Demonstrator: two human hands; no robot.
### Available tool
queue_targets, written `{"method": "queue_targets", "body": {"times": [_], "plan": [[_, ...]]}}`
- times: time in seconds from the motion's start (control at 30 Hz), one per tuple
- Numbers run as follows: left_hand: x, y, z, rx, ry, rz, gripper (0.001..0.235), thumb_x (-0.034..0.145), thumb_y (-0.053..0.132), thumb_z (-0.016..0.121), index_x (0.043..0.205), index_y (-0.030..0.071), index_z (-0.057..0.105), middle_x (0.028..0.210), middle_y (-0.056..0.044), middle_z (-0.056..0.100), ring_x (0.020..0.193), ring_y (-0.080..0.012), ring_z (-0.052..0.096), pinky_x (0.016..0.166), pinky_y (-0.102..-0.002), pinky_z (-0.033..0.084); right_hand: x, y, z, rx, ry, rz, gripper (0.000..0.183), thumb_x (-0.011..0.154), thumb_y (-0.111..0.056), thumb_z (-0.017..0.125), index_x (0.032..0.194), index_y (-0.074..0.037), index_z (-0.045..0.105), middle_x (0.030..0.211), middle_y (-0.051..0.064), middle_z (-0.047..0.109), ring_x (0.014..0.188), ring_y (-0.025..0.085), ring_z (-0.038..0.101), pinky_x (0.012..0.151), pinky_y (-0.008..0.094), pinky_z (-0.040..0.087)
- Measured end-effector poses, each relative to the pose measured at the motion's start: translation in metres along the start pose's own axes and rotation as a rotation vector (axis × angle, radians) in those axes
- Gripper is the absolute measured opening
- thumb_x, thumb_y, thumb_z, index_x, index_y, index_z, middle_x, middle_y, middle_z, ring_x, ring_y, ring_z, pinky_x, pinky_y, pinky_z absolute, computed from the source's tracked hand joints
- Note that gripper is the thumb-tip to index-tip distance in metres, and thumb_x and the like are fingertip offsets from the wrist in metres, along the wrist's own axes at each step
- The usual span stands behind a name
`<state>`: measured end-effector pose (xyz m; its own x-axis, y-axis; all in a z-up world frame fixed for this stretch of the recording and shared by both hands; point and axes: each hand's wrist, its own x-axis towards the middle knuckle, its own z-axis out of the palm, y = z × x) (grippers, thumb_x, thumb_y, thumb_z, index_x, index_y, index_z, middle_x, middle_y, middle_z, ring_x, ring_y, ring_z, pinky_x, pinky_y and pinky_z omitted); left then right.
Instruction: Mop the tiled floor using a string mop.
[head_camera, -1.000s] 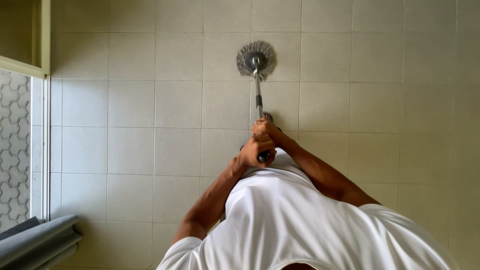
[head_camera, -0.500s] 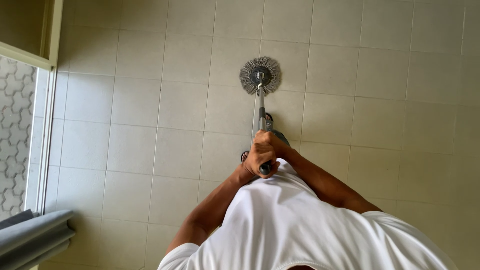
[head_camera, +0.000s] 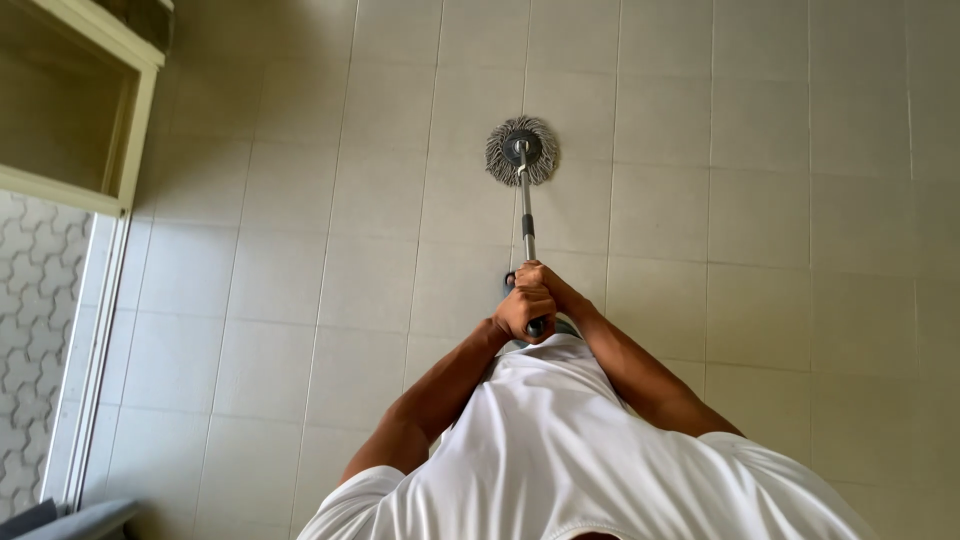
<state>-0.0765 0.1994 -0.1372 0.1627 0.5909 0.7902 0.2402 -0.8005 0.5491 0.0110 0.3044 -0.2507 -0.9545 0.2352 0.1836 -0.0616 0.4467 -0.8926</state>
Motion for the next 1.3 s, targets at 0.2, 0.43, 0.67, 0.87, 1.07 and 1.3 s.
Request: {"method": "queue_targets", "body": {"times": [0.2,0.43,0.67,0.87,1.07,1.3], "plan": [[0.042,-0.091,-0.024,0.005,-0.062,0.020,0.027,0.072,0.039,0.071,0.065,0.016,0.059,0.058,-0.001,0.050,0.049,-0.0218,0.054,0.057,-0.030,0.051,0.057,0.095,-0.063,0.110,0.072,0.039,0.031,0.097,-0.017,0.059,0.066,-0.017,0.054,0.072,-0.005,0.060,0.074,0.016,0.051,0.099,0.038,0.042],[0.104,-0.163,-0.046,0.058,-0.026,-0.081,0.018,0.070,0.017,0.071,0.062,0.015,0.054,0.054,-0.002,0.048,0.044,-0.0267,0.051,0.055,-0.032,0.049,0.119,0.091,-0.149,0.079,0.133,0.052,0.035,0.100,-0.021,0.057,0.066,-0.021,0.051,0.071,-0.010,0.054,0.072,0.010,0.048,0.098,0.035,0.041],[0.102,-0.211,-0.052,0.124,-0.052,-0.217,0.019,0.066,0.015,0.072,0.065,0.017,0.053,0.057,-0.005,0.053,0.051,-0.0306,0.056,0.059,-0.036,0.051,0.141,0.103,-0.184,0.143,0.129,0.121,0.038,0.103,-0.014,0.051,0.066,-0.021,0.047,0.068,-0.009,0.053,0.070,0.009,0.049,0.104,0.033,0.040],[0.088,-0.205,-0.052,0.090,-0.099,-0.307,0.019,0.066,0.015,0.072,0.068,0.016,0.053,0.060,-0.008,0.055,0.057,-0.0341,0.059,0.062,-0.042,0.053,0.138,0.146,-0.170,0.078,0.067,0.166,0.038,0.107,-0.020,0.047,0.070,-0.022,0.041,0.070,-0.013,0.047,0.066,0.010,0.045,0.096,0.031,0.041],[0.064,-0.168,-0.050,0.163,-0.156,-0.357,0.017,0.069,0.013,0.069,0.068,0.014,0.052,0.061,-0.008,0.055,0.060,-0.0350,0.059,0.068,-0.041,0.053,0.120,0.116,-0.124,-0.161,0.042,0.069,0.036,0.098,-0.033,0.058,0.065,-0.020,0.052,0.072,-0.003,0.055,0.081,0.020,0.052,0.098,0.037,0.043],[0.008,-0.100,-0.057,0.145,-0.203,-0.401,0.017,0.070,0.011,0.070,0.069,0.014,0.053,0.063,-0.009,0.054,0.063,-0.0353,0.060,0.072,-0.042,0.053,0.089,0.089,-0.048,-0.249,0.020,0.093,0.032,0.097,-0.035,0.056,0.068,-0.022,0.054,0.076,-0.006,0.058,0.086,0.015,0.054,0.104,0.037,0.038]]}}
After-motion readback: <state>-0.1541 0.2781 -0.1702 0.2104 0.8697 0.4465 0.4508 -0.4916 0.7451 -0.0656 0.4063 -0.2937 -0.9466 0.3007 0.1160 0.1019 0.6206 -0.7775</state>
